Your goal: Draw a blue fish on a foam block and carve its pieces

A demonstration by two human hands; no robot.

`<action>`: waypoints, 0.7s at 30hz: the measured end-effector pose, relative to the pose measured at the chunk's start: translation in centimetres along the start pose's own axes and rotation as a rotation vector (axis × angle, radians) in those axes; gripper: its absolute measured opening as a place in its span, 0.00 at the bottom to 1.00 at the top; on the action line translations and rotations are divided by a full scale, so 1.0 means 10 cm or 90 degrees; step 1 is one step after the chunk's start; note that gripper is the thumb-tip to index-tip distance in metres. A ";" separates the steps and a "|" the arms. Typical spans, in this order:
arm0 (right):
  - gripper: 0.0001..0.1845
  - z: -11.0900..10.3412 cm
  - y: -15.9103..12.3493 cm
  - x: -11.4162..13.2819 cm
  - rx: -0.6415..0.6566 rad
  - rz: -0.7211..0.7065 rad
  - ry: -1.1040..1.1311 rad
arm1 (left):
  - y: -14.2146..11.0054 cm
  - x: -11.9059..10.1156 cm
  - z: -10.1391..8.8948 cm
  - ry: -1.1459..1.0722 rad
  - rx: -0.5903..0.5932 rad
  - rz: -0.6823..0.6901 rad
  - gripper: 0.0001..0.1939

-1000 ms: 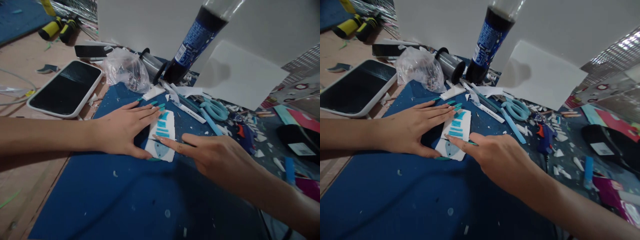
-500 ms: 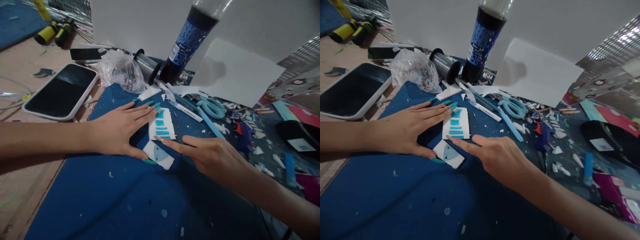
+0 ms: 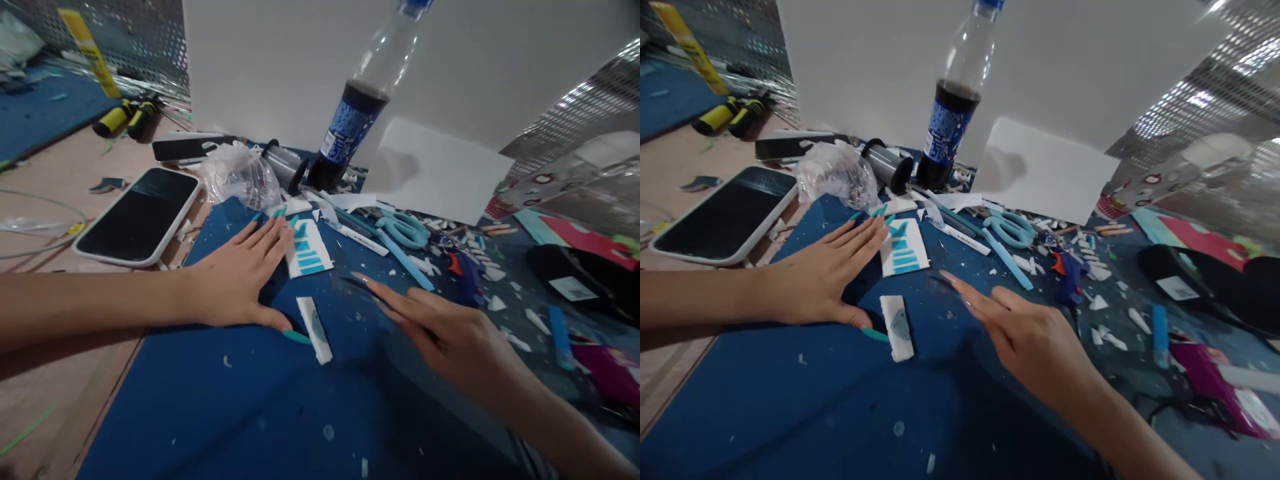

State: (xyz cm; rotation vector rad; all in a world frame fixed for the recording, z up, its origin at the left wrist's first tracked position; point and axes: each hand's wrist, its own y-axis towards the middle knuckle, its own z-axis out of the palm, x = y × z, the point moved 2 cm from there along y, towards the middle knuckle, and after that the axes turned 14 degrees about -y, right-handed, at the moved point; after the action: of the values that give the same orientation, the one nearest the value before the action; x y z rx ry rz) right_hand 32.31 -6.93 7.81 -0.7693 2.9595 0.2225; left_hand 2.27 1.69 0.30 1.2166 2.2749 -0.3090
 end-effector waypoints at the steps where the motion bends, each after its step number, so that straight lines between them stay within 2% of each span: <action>1: 0.27 -0.03 -0.02 0.02 -0.017 0.039 0.021 | -0.01 0.01 0.01 0.005 -0.009 0.003 0.68; 3: 0.30 -0.05 -0.06 0.11 -0.046 0.132 0.066 | -0.02 0.03 0.02 0.014 -0.020 0.013 0.69; 5: 0.44 -0.03 -0.10 0.25 -0.045 0.220 0.111 | -0.03 0.03 0.02 0.017 -0.019 0.026 0.69; 6: 0.52 -0.01 -0.12 0.35 -0.033 0.222 0.141 | -0.04 0.03 0.01 0.016 -0.016 0.035 0.68; 8: 0.62 0.06 -0.15 0.55 0.013 0.206 0.189 | -0.04 0.01 -0.01 0.010 -0.016 0.071 0.68; 10: 0.67 0.11 -0.16 0.71 -0.015 0.208 0.206 | -0.05 -0.02 -0.04 0.003 -0.041 0.141 0.66; 11: 0.68 0.14 -0.15 0.77 0.012 0.203 0.220 | -0.06 -0.04 -0.06 0.001 -0.062 0.184 0.64; 14: 0.63 0.18 -0.11 0.87 0.003 0.210 0.246 | -0.07 -0.08 -0.09 -0.007 -0.126 0.272 0.60; 17: 0.56 0.21 -0.05 0.86 -0.036 0.219 0.273 | -0.06 -0.07 -0.10 -0.047 -0.164 0.254 0.55; 21: 0.58 0.24 0.02 0.79 -0.012 0.277 0.354 | -0.03 -0.06 -0.11 -0.068 -0.193 0.231 0.50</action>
State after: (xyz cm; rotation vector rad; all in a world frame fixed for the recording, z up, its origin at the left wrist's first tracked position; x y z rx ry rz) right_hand 25.45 -10.13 4.60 -0.1884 3.6312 0.0629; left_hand 1.89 1.58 1.56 1.3779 1.8793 0.1014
